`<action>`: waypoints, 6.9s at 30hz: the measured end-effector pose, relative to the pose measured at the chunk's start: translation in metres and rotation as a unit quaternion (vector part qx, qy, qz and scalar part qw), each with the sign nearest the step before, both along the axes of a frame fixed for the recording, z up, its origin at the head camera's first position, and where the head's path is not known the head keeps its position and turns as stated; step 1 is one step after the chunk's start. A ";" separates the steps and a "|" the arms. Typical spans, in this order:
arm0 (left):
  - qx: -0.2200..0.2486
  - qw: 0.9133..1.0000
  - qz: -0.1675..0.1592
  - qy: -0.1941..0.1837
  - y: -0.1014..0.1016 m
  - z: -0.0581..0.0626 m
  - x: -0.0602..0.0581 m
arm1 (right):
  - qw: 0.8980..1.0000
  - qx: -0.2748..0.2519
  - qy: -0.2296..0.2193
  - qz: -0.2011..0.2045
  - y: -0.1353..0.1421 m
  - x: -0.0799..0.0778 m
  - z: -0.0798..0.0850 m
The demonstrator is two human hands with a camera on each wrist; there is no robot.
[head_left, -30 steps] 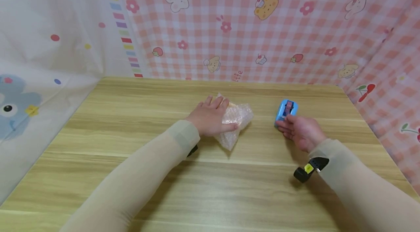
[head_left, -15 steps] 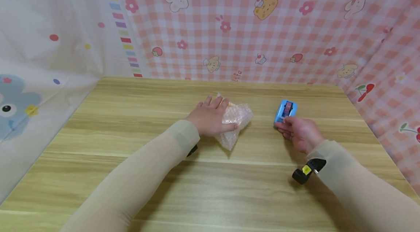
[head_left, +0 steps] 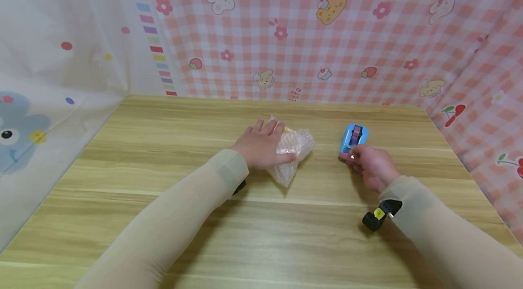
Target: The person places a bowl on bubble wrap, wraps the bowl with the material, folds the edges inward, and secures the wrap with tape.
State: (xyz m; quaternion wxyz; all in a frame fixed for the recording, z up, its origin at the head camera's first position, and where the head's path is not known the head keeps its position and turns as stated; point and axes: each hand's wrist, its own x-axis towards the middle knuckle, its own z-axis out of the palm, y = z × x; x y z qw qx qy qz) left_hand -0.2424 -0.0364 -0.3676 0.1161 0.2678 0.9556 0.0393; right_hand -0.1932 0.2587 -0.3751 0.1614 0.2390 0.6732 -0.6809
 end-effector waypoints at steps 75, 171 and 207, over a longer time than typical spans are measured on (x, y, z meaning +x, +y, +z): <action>-0.005 1.000 0.000 0.005 0.000 -0.001 0.000 | 0.978 0.131 -0.058 0.152 0.015 -0.016 0.010; 0.032 0.999 -0.015 -0.028 -0.008 0.000 -0.006 | 0.626 0.558 0.189 0.511 -0.146 -0.095 0.066; 0.033 0.999 -0.015 -0.019 -0.007 -0.002 -0.005 | 0.642 0.586 0.202 0.451 -0.146 -0.093 0.049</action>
